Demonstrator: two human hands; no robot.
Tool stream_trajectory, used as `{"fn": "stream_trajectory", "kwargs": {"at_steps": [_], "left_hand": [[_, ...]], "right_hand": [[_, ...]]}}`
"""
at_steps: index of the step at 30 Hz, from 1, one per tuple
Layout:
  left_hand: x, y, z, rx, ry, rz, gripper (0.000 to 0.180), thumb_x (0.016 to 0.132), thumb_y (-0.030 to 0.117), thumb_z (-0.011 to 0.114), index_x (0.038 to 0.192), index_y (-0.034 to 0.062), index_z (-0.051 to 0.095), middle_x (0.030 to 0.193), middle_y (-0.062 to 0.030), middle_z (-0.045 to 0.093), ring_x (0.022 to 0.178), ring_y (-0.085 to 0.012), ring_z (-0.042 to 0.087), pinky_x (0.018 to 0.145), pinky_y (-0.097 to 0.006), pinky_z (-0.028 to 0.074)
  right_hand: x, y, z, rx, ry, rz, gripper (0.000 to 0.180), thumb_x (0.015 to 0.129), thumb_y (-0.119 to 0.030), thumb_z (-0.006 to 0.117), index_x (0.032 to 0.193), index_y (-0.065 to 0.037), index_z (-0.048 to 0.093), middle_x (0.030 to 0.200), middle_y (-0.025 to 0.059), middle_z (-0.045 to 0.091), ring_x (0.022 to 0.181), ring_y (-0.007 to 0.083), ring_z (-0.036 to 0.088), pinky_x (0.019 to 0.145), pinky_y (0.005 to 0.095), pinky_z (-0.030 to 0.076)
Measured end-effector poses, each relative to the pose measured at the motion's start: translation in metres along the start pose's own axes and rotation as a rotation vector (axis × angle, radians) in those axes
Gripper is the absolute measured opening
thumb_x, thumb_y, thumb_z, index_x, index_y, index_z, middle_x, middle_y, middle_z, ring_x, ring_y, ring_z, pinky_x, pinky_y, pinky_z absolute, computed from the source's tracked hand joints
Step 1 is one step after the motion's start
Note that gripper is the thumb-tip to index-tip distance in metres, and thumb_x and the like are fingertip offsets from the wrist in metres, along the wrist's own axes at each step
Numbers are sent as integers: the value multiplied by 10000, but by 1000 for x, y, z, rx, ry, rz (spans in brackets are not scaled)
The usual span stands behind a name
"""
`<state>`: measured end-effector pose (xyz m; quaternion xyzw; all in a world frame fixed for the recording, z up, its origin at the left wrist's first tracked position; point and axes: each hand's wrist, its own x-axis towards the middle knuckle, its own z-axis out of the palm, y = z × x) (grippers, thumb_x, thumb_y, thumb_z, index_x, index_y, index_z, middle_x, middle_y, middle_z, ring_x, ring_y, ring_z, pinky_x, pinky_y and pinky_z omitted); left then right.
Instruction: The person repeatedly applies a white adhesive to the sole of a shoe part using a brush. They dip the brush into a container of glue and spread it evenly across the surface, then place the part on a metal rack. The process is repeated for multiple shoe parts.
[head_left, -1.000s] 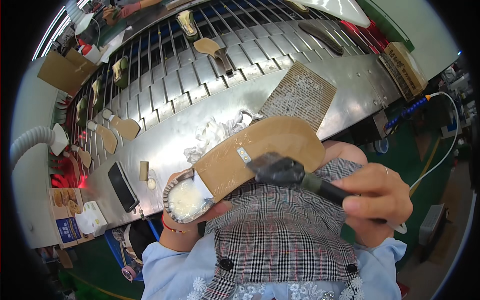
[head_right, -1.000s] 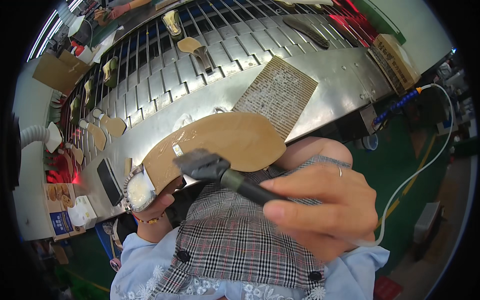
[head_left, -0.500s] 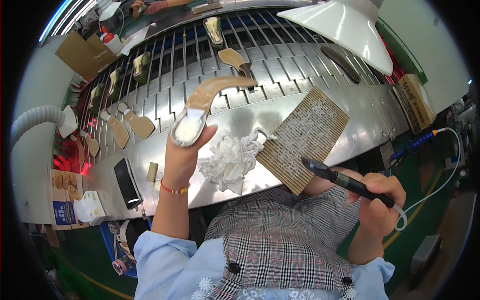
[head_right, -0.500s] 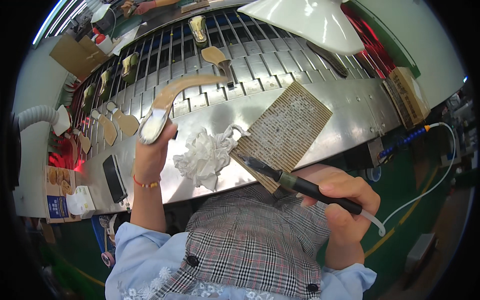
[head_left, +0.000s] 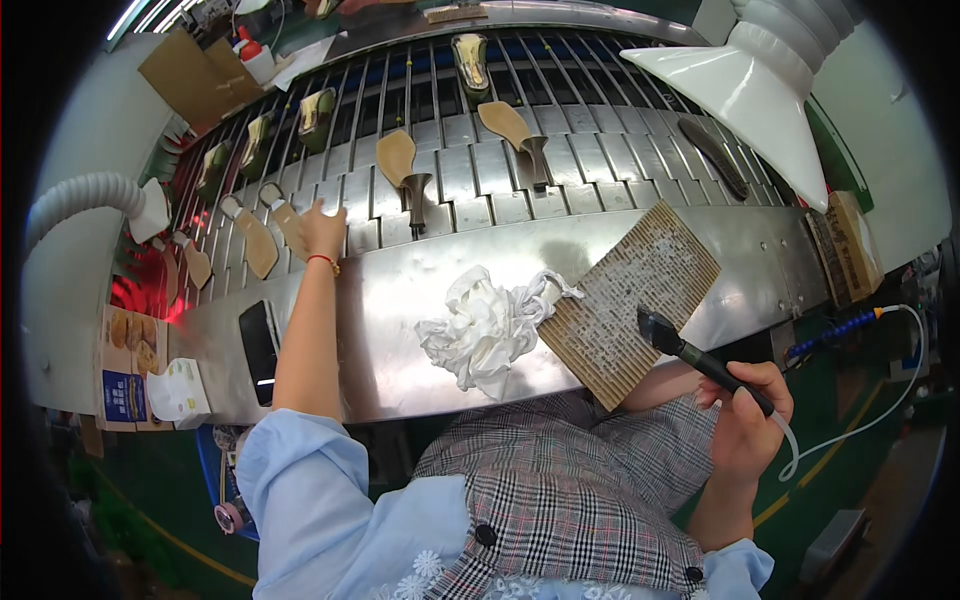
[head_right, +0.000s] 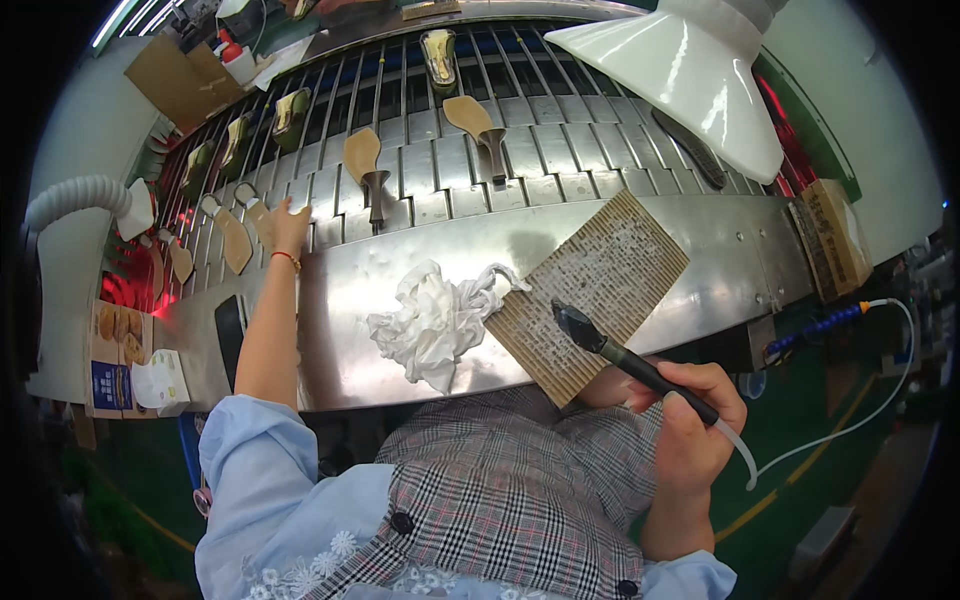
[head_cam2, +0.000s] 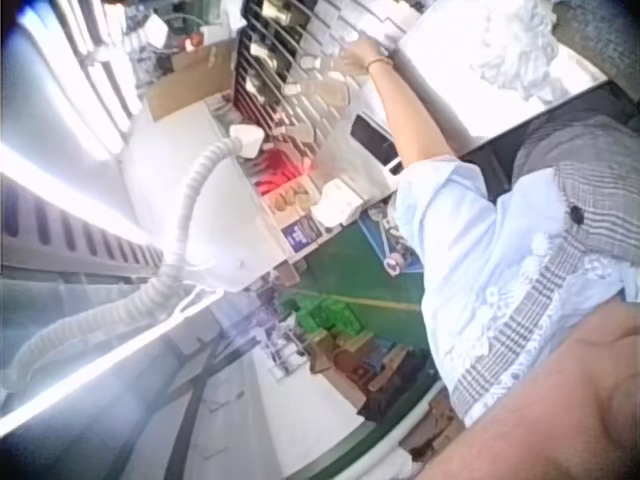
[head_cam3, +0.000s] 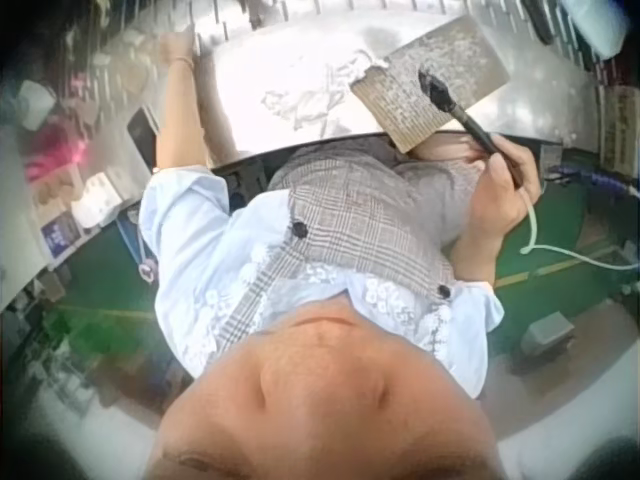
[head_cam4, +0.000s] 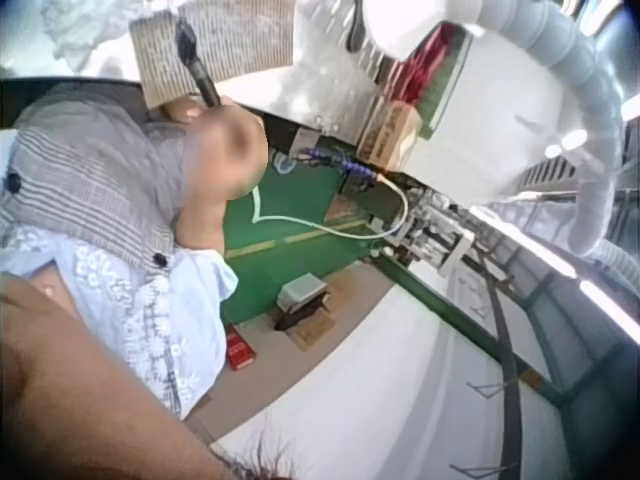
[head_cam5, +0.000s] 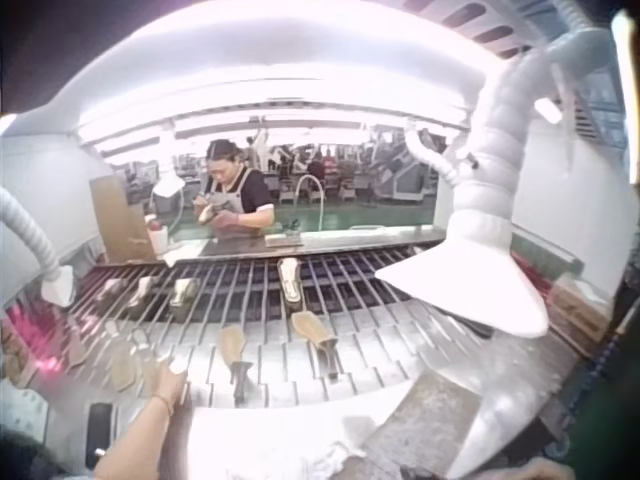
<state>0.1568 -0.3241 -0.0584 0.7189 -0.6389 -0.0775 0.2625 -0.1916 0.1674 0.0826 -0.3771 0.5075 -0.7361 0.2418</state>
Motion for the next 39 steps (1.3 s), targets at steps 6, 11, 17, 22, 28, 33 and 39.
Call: {"fn": "stream_trajectory", "kwargs": {"at_steps": [6,11,17,22,28,33,39], "left_hand": [[51,-53,-25,143,-16,-370,869,702,323,789,1378,-20,364,1287,-216,531,1231,-313,492,1023,-445,408],[71,-61,-29,-459,-379,-409,666,690,216,811,1233,-36,520,1295,-270,541,1221,-350,534,999,-437,450],[53,-27,0,-134,-18,-345,774,736,371,766,1298,-51,441,1323,-275,516,1238,-380,509,1027,-438,427],[55,1,21,-660,297,-584,495,814,136,590,1223,-103,446,1230,-281,575,1089,-400,614,929,-445,496],[94,-54,-45,-1338,78,-187,225,805,-55,579,1027,-25,602,948,-146,662,776,-219,664,708,-270,565],[-13,7,-148,-1816,-412,13,353,919,90,492,1258,0,530,1213,-128,610,1077,-253,613,907,-353,523],[-184,106,-161,-2357,-1049,-86,564,977,205,392,1505,75,243,1519,-148,342,997,-199,543,798,-359,488]], "right_hand": [[0,9,0,111,59,94,272,884,-123,587,1061,83,589,871,226,674,762,252,667,698,332,533],[3,16,2,304,92,241,269,909,-126,563,1080,80,585,872,231,675,729,234,657,693,319,527],[4,21,-2,398,100,298,267,927,-127,544,1088,79,595,864,221,686,716,234,657,686,315,526],[2,21,-5,549,169,394,276,936,-148,530,1065,80,617,843,214,686,711,241,652,672,310,522],[3,23,-7,660,235,513,276,939,-162,533,1041,75,631,821,200,688,693,228,647,648,298,523],[8,32,2,724,151,522,274,949,-172,517,1039,59,631,830,196,695,679,224,650,637,300,525],[8,24,26,766,60,553,279,956,-179,505,1042,54,631,838,203,699,675,231,658,632,309,524]]}}
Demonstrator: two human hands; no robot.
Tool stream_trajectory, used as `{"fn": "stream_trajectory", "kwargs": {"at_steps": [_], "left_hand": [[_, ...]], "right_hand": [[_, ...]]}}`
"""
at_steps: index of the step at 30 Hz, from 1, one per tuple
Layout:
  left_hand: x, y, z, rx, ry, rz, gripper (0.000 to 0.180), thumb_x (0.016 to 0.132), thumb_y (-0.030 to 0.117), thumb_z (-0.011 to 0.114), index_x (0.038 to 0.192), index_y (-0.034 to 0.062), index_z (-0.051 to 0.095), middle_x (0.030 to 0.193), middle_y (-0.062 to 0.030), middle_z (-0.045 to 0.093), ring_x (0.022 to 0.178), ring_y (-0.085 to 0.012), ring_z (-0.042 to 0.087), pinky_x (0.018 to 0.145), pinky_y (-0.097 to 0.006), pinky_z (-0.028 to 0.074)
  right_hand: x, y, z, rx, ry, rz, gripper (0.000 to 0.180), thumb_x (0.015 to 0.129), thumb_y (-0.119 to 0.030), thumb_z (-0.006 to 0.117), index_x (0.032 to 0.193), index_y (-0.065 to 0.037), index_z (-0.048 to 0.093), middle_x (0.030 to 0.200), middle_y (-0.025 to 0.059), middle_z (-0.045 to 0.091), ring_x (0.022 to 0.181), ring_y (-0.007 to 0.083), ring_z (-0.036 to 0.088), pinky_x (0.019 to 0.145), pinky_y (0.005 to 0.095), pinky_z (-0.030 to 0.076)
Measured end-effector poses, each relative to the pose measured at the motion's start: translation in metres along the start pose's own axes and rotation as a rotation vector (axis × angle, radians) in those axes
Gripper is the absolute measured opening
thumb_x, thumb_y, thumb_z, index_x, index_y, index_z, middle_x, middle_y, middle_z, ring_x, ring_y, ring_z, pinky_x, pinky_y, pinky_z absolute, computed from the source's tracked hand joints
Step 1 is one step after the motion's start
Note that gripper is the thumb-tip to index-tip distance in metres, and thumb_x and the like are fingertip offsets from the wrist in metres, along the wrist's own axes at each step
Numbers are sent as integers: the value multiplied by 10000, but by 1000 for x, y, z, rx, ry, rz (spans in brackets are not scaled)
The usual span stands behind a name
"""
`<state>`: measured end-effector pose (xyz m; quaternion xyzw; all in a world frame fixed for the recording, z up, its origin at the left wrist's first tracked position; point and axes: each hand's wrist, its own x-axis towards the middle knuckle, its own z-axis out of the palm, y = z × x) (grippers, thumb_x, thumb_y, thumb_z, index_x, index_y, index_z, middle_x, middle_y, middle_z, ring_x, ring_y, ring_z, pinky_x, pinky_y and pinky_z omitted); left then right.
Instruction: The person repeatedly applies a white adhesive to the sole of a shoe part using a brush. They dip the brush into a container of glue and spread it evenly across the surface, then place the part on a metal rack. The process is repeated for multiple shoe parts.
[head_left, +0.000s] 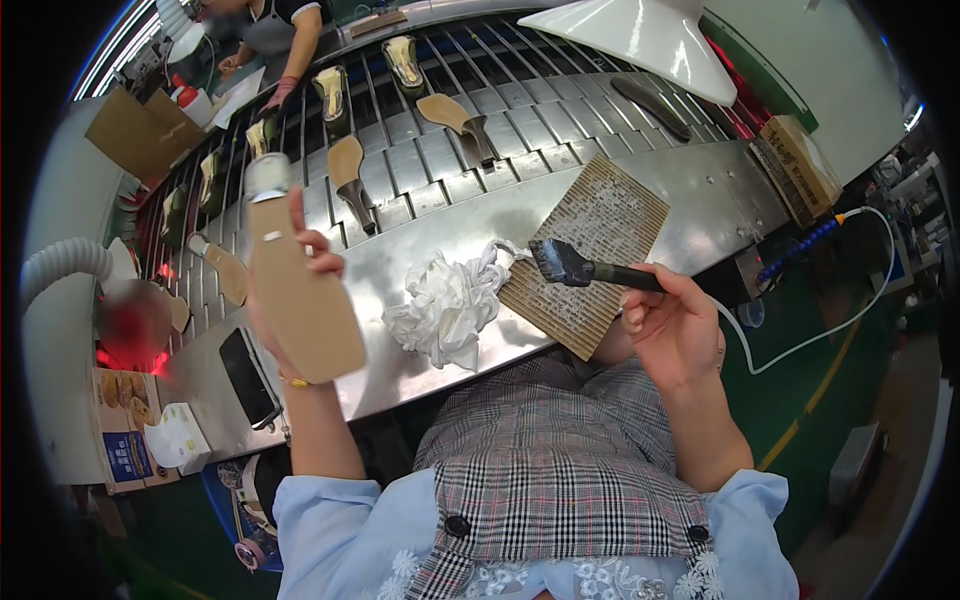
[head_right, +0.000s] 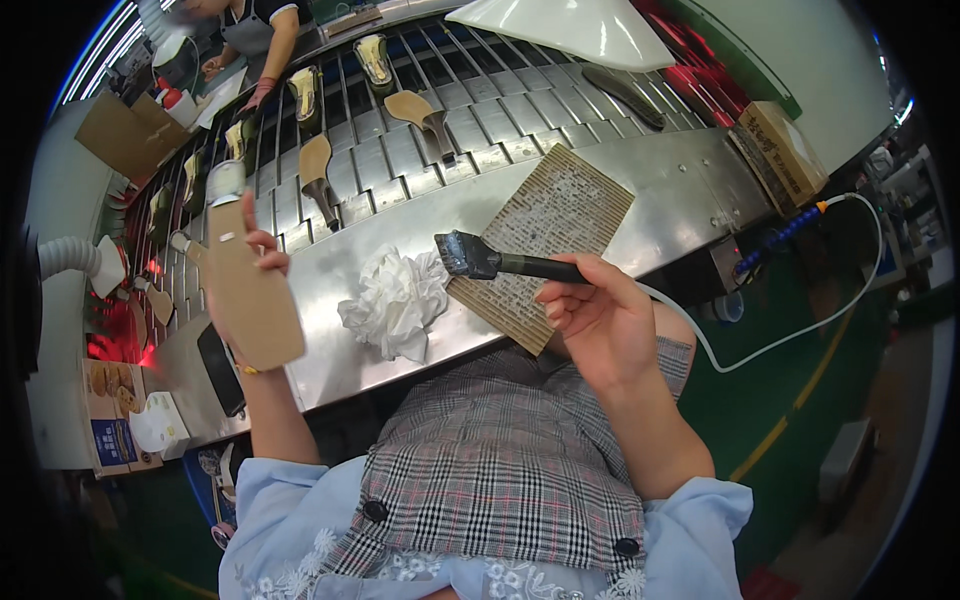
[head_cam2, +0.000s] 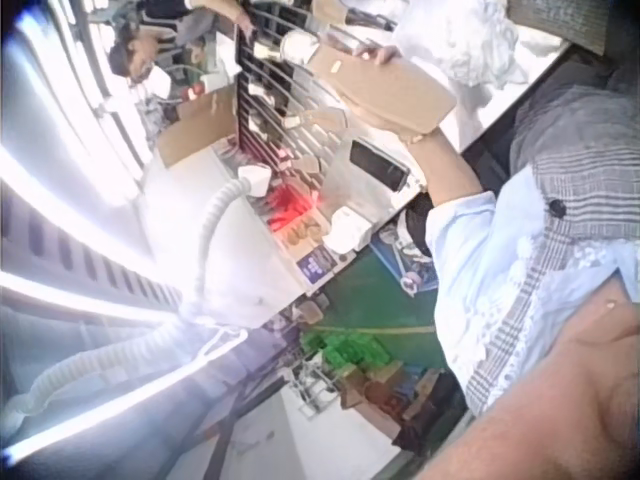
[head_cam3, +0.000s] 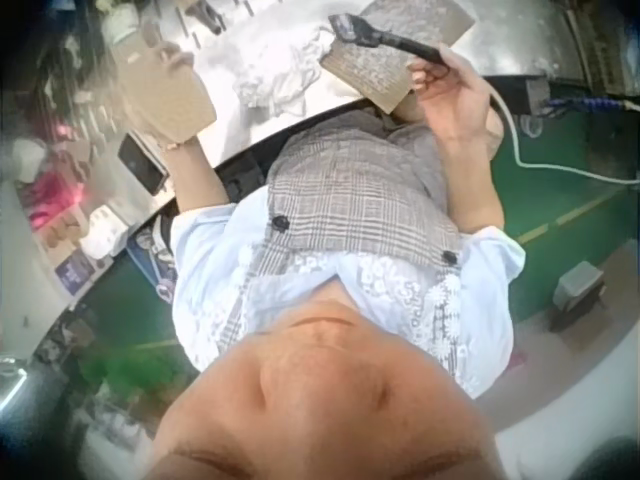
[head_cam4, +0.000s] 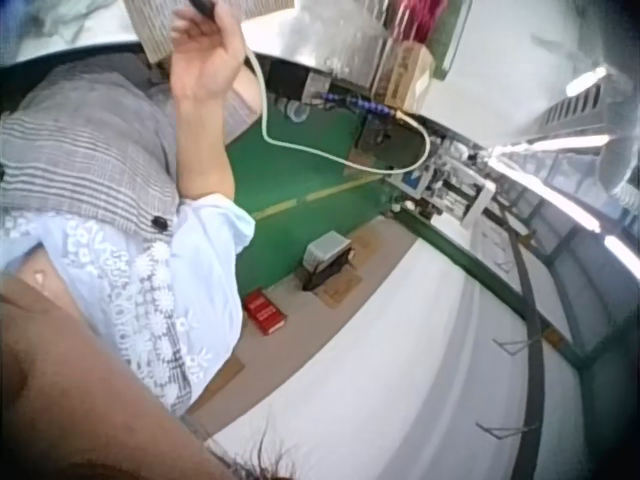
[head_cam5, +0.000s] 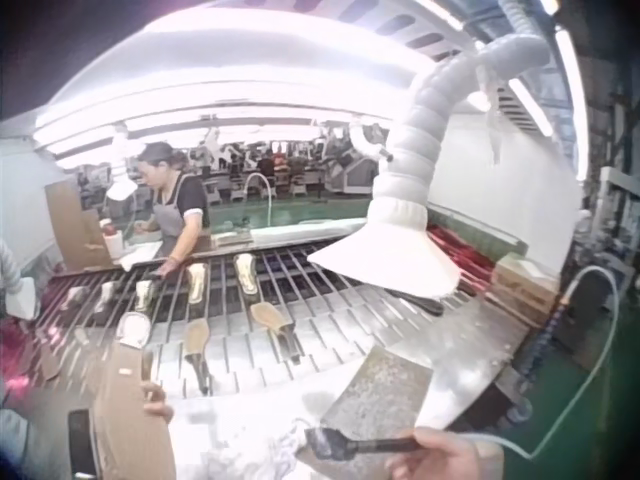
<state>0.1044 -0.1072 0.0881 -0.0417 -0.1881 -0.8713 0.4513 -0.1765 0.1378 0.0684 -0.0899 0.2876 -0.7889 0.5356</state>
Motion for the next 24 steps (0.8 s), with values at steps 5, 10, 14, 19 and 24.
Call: {"fn": "stream_trajectory", "kwargs": {"at_steps": [5,10,14,19,24], "left_hand": [[-28,-118,28,165,69,-62,507,1033,253,310,1510,97,235,1524,-141,334,839,-131,535,674,-239,469],[-33,-151,40,406,21,50,493,1061,321,246,1502,100,255,1528,-140,320,824,-103,496,660,-214,467],[-34,-149,39,425,-49,204,474,1060,356,251,1485,150,302,1537,-156,296,837,-111,497,679,-212,477],[-30,-138,44,467,-64,364,452,1061,363,245,1471,197,335,1545,-164,275,782,-114,498,642,-218,472],[-25,-123,51,311,-140,349,530,1055,430,238,1488,127,288,1550,-113,286,786,-135,515,638,-228,480]], "right_hand": [[-11,5,21,-73,-77,-5,268,956,-165,502,1051,51,631,859,205,701,685,225,668,634,303,532],[-44,19,65,-575,-72,-269,204,899,-59,589,1064,54,628,863,195,700,684,204,680,634,275,545],[-58,25,70,-1271,-441,-873,306,752,-32,735,1033,46,646,814,163,684,616,225,661,544,294,524],[-65,23,81,-1164,-575,-916,324,728,11,729,1039,45,649,835,161,690,652,250,671,557,302,532],[-69,25,80,-1101,-636,-865,342,715,14,741,1042,59,652,869,171,697,669,266,680,579,304,540]]}}
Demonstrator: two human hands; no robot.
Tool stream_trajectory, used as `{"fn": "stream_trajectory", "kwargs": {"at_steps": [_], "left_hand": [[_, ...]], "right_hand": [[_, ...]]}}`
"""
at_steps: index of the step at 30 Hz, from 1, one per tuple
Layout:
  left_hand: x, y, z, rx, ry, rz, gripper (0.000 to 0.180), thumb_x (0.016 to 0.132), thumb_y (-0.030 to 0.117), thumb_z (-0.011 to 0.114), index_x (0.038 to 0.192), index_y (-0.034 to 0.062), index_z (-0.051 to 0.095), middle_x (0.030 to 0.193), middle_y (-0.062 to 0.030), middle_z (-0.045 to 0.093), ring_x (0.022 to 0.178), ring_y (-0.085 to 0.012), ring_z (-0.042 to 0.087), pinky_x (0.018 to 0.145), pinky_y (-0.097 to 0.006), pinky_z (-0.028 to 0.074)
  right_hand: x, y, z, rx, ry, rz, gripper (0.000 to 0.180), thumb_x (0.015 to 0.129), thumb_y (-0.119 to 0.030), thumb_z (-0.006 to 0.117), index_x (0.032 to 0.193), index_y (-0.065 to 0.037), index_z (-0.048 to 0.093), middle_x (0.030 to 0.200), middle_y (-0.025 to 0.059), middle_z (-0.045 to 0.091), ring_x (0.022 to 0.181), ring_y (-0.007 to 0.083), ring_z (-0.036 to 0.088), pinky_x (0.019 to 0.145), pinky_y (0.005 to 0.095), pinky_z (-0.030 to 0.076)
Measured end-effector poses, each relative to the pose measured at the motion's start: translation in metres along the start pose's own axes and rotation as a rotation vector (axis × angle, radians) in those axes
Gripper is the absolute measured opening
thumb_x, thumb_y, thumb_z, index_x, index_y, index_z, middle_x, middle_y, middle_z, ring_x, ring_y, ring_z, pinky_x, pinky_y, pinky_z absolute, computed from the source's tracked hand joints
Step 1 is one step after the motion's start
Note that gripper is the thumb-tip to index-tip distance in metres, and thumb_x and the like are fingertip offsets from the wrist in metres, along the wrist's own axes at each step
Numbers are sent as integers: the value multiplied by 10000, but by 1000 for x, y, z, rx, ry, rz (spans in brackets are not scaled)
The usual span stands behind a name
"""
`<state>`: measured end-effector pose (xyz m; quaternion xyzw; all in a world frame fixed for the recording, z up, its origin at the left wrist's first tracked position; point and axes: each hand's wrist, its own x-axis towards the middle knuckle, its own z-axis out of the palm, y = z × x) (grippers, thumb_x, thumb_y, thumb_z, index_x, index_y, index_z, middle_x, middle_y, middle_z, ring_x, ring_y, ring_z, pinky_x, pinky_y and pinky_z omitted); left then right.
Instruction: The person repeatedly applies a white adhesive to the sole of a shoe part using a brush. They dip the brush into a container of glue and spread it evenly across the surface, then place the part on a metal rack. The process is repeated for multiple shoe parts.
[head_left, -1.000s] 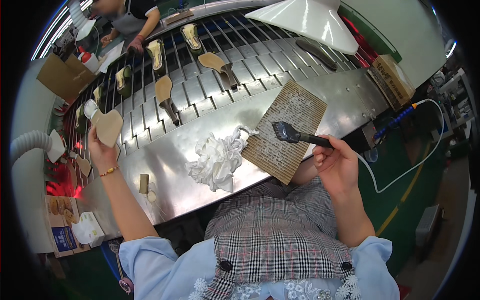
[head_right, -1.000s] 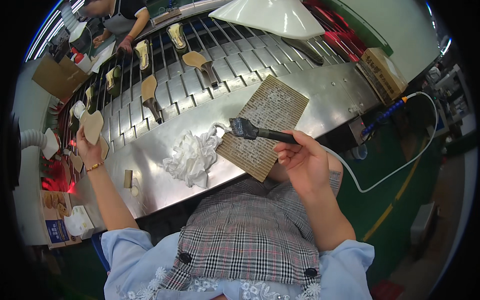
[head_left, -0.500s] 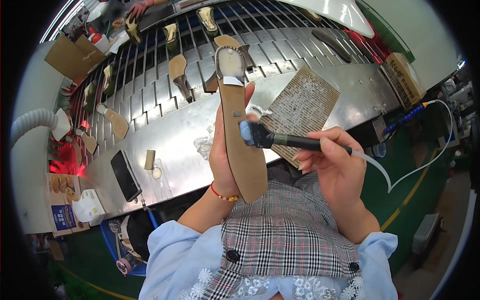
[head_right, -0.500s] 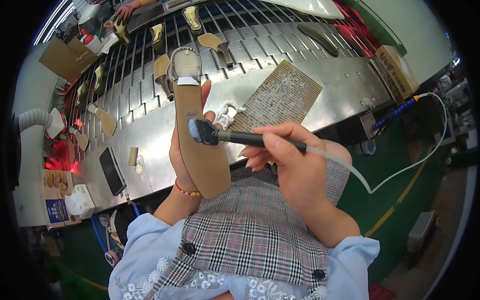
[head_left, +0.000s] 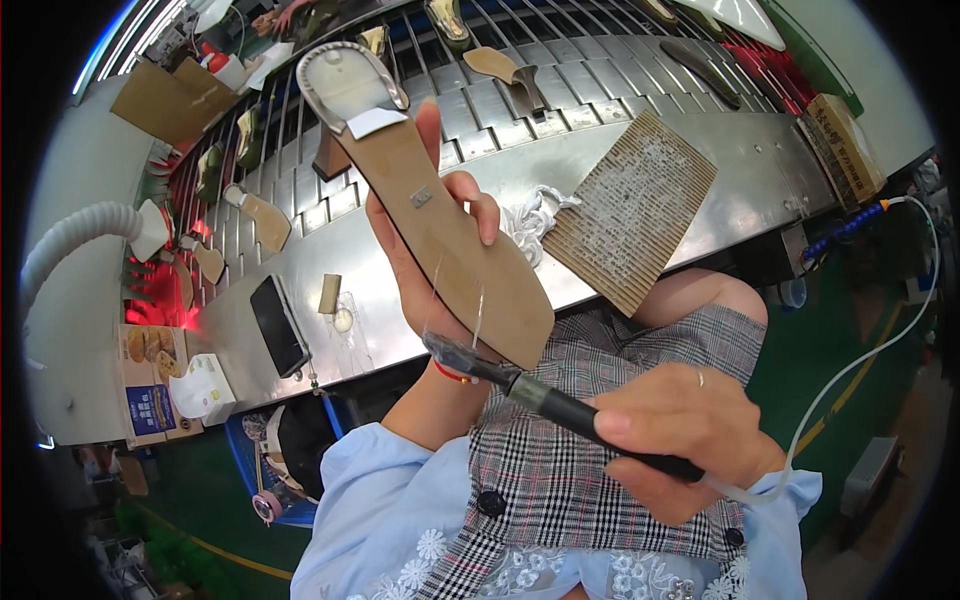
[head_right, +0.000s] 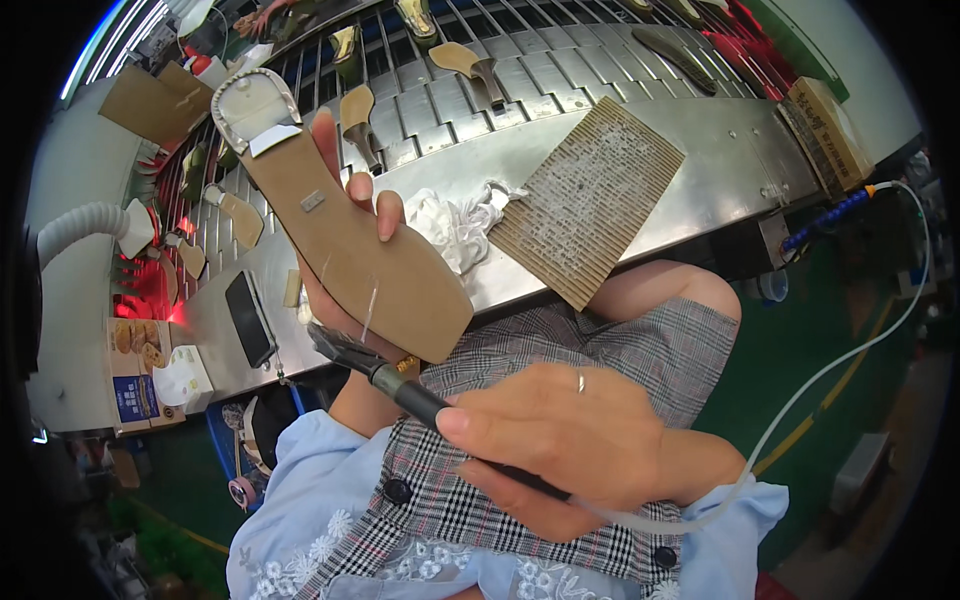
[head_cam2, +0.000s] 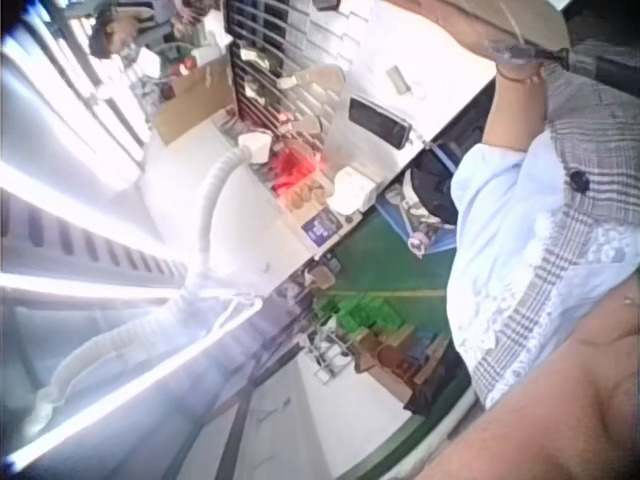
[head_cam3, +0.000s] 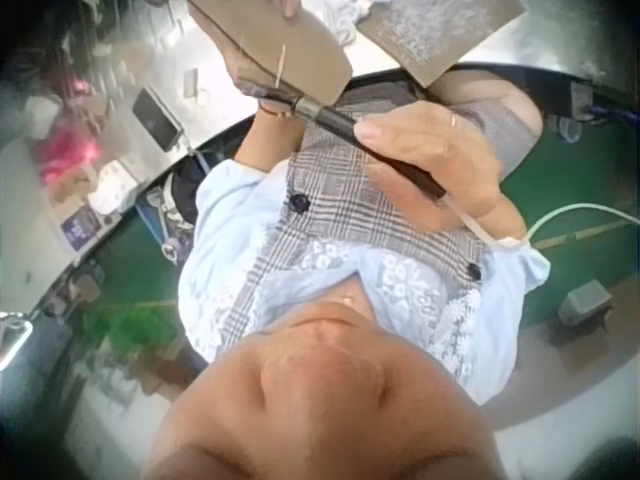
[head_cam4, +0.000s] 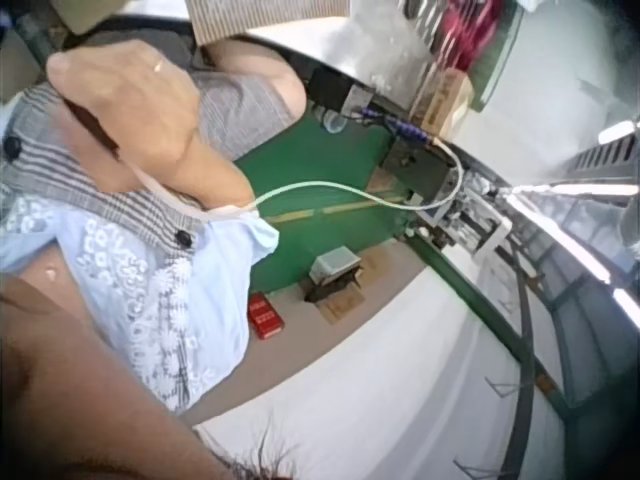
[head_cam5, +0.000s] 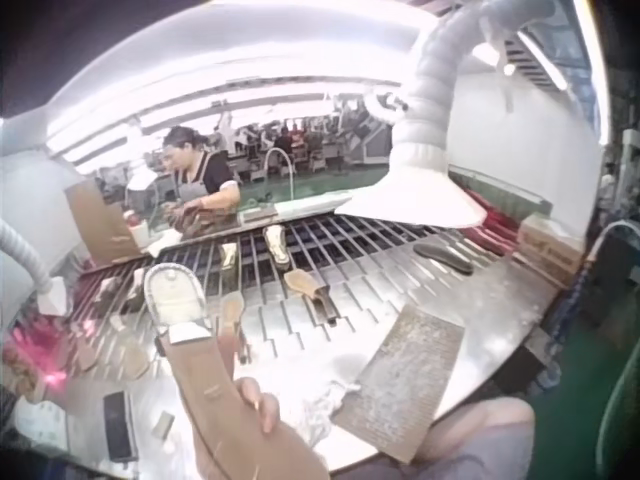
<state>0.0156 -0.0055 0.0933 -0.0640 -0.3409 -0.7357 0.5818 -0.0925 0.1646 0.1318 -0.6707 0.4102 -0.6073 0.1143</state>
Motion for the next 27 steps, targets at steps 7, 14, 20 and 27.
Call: {"fn": "stream_trajectory", "kwargs": {"at_steps": [7,14,20,27], "left_hand": [[10,9,2,-51,-5,91,513,1057,382,255,1481,95,290,1534,-157,296,916,-154,554,663,-267,491],[13,21,-3,-110,67,-5,488,1004,360,379,1408,88,419,1454,-137,414,1019,-211,507,725,-297,459],[10,27,-8,-339,119,-249,441,992,380,390,1233,47,551,1206,-135,553,1049,-232,501,753,-329,463],[13,26,-17,-391,281,-475,547,981,409,383,1330,-5,463,1233,-191,525,1015,-254,534,758,-340,506]], "right_hand": [[-2,5,-3,58,-52,13,312,728,13,737,1027,54,656,874,174,695,673,267,681,585,307,543],[-3,3,3,121,-94,65,319,690,33,740,1001,38,669,872,177,697,662,259,673,560,304,529],[-3,9,-1,18,-136,22,338,679,28,747,1010,-3,687,885,165,695,661,246,672,551,297,535],[-3,14,-6,-46,-171,-30,353,656,12,744,1007,-5,709,907,181,690,654,242,672,538,302,541]]}}
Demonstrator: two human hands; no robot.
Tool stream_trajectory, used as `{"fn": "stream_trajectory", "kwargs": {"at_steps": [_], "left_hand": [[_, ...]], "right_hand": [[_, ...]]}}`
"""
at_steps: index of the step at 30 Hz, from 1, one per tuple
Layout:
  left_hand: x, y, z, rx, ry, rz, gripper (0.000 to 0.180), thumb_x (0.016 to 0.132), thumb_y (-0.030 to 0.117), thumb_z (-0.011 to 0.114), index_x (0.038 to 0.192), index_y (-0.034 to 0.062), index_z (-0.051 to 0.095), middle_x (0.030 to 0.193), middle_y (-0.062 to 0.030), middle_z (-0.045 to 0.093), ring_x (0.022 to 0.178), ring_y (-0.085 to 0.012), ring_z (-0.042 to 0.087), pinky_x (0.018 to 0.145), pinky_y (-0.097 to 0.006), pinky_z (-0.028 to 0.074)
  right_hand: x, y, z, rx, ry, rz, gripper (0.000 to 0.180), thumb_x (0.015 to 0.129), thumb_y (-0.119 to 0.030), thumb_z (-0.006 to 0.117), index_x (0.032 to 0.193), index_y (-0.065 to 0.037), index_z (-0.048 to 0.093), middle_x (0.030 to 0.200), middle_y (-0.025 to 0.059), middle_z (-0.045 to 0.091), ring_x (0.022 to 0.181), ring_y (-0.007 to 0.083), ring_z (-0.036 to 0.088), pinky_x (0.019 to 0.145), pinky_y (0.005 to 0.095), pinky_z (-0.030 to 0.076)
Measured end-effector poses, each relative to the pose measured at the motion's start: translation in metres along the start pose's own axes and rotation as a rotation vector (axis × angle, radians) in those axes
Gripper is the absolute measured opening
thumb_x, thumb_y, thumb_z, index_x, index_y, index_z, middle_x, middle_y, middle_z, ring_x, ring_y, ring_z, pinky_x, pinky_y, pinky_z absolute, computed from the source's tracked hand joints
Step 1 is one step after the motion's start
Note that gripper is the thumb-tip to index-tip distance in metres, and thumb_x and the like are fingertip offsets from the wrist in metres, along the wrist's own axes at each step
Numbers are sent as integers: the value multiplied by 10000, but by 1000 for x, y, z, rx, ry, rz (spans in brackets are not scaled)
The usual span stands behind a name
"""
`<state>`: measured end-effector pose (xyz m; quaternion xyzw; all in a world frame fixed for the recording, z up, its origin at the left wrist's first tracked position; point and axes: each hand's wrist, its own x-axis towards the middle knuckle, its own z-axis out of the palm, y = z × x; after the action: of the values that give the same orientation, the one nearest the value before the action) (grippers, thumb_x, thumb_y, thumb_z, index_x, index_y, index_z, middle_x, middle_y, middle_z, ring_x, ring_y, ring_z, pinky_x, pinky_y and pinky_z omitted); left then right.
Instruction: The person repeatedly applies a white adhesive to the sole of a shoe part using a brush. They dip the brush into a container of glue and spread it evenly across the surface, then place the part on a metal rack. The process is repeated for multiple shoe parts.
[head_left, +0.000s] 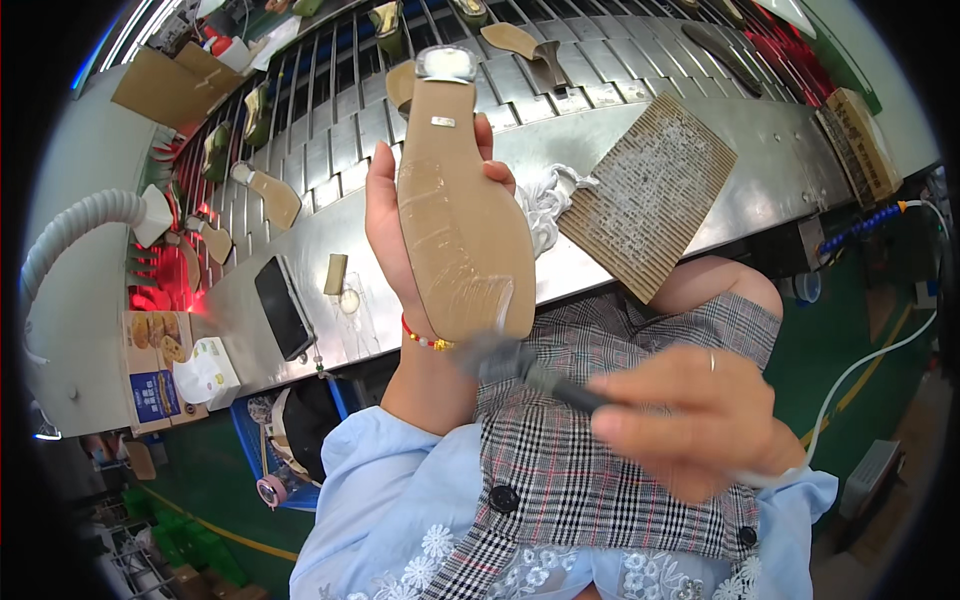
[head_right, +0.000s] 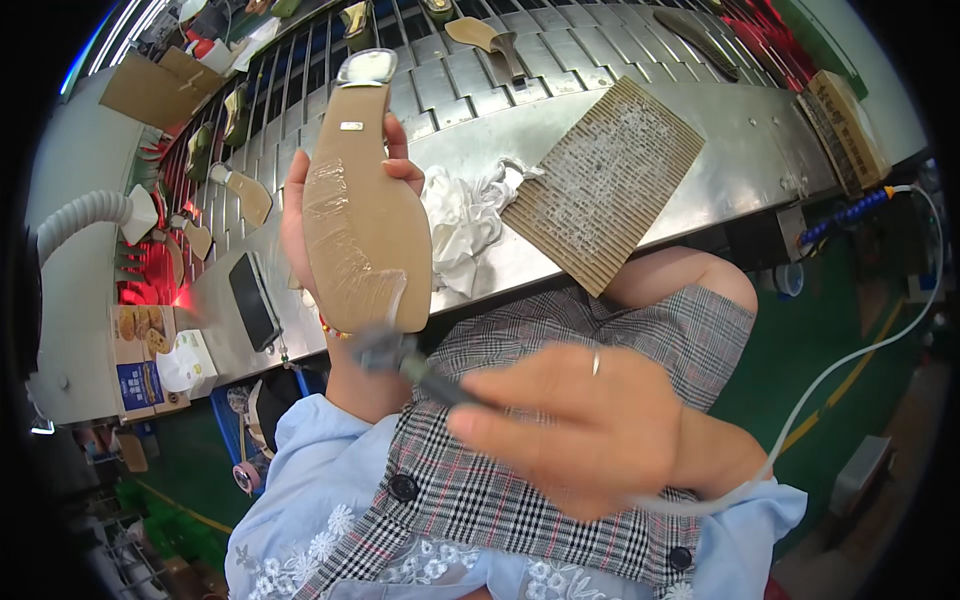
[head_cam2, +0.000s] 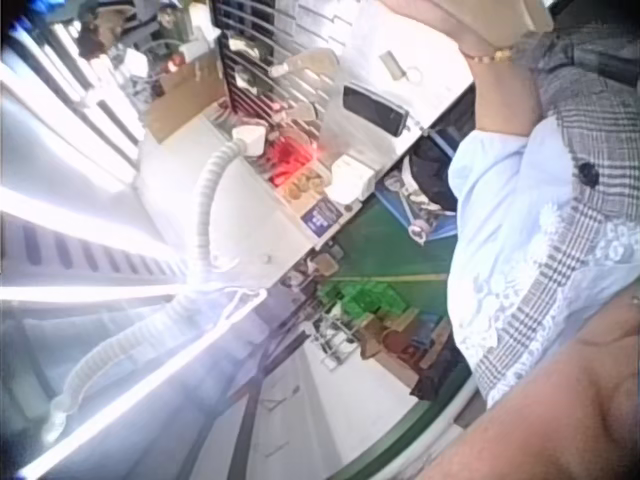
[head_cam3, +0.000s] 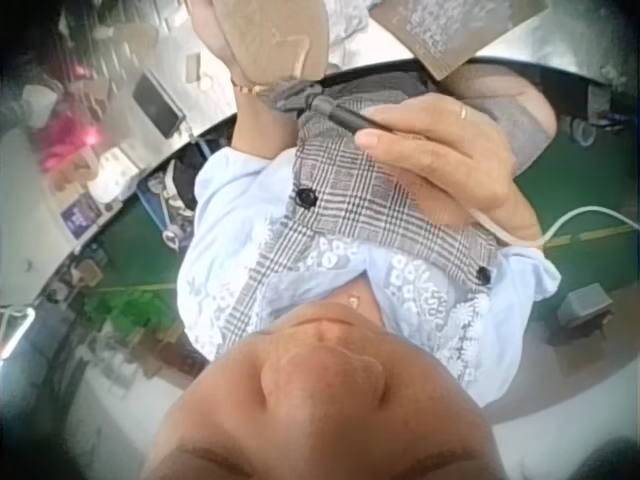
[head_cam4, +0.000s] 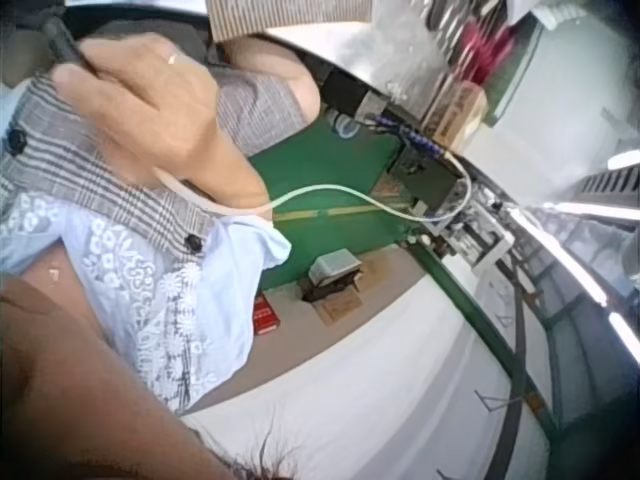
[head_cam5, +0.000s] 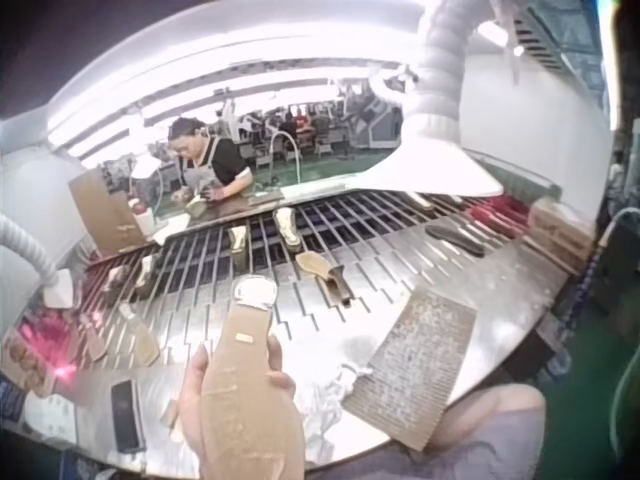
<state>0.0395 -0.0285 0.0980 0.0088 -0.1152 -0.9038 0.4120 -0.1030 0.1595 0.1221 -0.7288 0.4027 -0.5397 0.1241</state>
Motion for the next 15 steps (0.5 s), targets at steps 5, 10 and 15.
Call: {"fn": "stream_trajectory", "kwargs": {"at_steps": [5,10,15], "left_hand": [[1,-9,14,-43,152,-141,608,987,462,352,1352,-14,446,1154,-191,568,817,-266,605,727,-353,549],[-3,-12,13,-147,207,-255,628,989,442,365,1382,-47,386,1207,-241,504,822,-277,578,784,-376,507],[-6,-14,16,-223,222,-388,646,989,442,376,1415,-41,337,1269,-255,443,894,-300,543,806,-401,503]], "right_hand": [[6,12,-16,22,25,14,364,668,-2,732,1030,-22,710,925,181,687,703,254,679,586,302,555],[3,1,-23,154,-132,-14,340,689,39,716,1025,-10,699,920,181,679,695,268,667,583,307,545],[6,4,-27,101,-137,-44,239,707,-14,697,945,-11,717,886,196,686,654,251,670,531,299,538]]}}
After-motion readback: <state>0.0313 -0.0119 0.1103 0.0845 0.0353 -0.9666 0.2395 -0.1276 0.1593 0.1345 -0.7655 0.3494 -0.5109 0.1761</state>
